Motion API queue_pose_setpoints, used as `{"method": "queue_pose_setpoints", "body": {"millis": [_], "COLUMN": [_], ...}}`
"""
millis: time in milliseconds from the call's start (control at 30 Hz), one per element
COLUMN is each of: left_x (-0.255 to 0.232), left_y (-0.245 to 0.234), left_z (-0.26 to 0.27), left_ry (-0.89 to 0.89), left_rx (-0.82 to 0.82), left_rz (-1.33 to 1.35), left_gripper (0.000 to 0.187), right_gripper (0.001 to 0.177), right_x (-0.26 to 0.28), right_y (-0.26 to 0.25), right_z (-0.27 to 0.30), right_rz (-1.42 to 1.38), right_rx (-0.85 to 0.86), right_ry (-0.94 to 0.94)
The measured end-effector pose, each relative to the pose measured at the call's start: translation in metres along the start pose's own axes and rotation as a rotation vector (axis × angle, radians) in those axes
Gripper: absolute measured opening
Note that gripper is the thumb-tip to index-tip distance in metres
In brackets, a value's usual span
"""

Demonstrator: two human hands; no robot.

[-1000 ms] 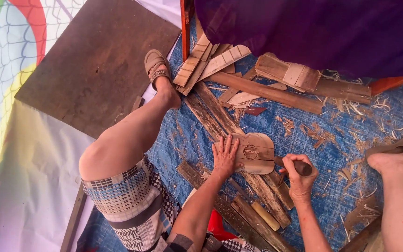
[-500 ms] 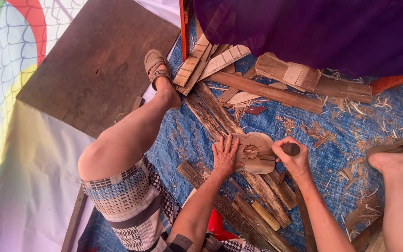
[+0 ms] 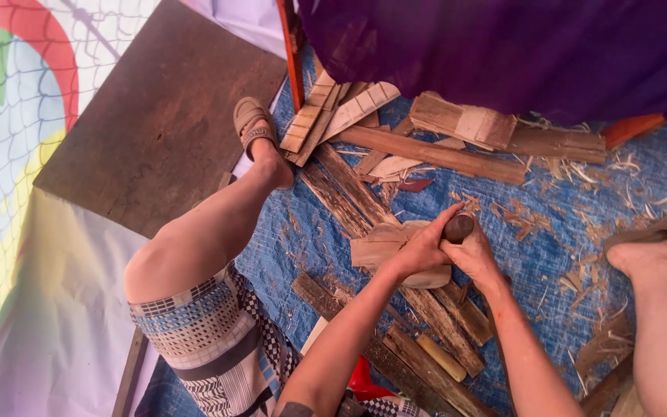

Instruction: Carving the body of a wooden string instrument using a hammer and a carving tool while sitting on a tarp.

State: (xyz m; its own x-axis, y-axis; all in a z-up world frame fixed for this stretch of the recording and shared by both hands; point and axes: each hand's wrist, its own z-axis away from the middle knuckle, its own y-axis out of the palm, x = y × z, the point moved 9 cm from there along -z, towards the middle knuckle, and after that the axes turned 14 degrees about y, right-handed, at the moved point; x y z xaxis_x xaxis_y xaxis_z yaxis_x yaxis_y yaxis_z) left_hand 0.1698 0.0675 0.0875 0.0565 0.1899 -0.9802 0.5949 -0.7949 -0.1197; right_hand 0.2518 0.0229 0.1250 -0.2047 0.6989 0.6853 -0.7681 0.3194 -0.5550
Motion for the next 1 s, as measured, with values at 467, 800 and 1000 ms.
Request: {"method": "queue_pose_setpoints", "body": {"millis": [467,800,1000], "left_x": [-0.005,0.004,-0.004], "left_y": [-0.014,-0.009,-0.009], "left_z": [0.001,-0.001,0.005], "left_ry": [0.089,-0.01,-0.031], "left_rx": [-0.166,-0.26,-0.262], "left_rz": [0.181,-0.088,-0.1], "left_gripper": [0.043,0.034,0.035], "right_gripper": [0.04,0.035,0.056], "right_x": [-0.31,-0.039,0.126], "right_y": [-0.016,-0.105,-0.151], "right_z": [-0.007,0.05,0.135], "right_rz": [0.455,-0.12,-0.107], "right_rx": [-0.192,-0.191,-0.298], "right_ry": [0.415,-0.007,-0.668]}}
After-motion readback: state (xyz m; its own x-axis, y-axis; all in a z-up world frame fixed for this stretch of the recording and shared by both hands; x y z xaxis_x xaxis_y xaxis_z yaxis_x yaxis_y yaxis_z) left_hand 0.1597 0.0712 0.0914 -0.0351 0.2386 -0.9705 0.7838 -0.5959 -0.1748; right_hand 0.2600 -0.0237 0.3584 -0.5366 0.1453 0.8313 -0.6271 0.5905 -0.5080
